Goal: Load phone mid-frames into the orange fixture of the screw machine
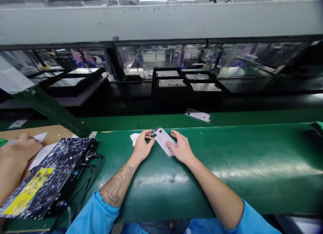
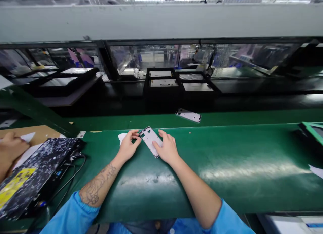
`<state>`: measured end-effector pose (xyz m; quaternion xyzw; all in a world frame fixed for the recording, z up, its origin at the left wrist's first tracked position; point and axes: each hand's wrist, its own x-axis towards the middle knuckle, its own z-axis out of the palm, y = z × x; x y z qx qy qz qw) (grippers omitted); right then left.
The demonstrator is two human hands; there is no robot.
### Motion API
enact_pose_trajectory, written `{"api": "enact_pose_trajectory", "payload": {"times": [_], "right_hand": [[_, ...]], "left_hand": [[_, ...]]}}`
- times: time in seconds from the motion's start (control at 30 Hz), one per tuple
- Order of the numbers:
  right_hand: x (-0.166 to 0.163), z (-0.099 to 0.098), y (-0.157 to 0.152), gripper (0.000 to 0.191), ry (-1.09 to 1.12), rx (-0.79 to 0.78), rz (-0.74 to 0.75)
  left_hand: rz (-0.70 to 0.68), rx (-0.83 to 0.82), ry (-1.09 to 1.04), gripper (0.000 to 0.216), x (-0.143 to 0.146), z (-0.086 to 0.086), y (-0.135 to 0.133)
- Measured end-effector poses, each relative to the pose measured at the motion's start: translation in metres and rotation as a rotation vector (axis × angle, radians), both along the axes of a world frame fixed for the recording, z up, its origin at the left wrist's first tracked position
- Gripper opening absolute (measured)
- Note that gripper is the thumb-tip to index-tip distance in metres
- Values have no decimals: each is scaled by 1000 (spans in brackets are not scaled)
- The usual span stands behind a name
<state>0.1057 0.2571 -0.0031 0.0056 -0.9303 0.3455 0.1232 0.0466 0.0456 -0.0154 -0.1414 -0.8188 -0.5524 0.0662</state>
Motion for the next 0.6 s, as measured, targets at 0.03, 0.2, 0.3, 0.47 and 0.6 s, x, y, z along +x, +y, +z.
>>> {"api": "enact_pose_trajectory", "payload": {"times": [0.03,0.2,0.3,0.47,0.6], "right_hand": [[2,2,-1,60,-6,19,12],[11,8,-4,84,25,149,144],[7,8,-6,85,30,189,186],[38,15,-7,84,2,148,162],[131,19,27,53,193,187,155]], "left_hand": [[36,3,1,37,-3,-2,-2],[105,-33,25,35,-9,-7,-12],[84,-80,31,37,-10,-6,-11],[98,-115,22,45,-36,0,0],[0,-182,-9,57,-54,0,1]]}}
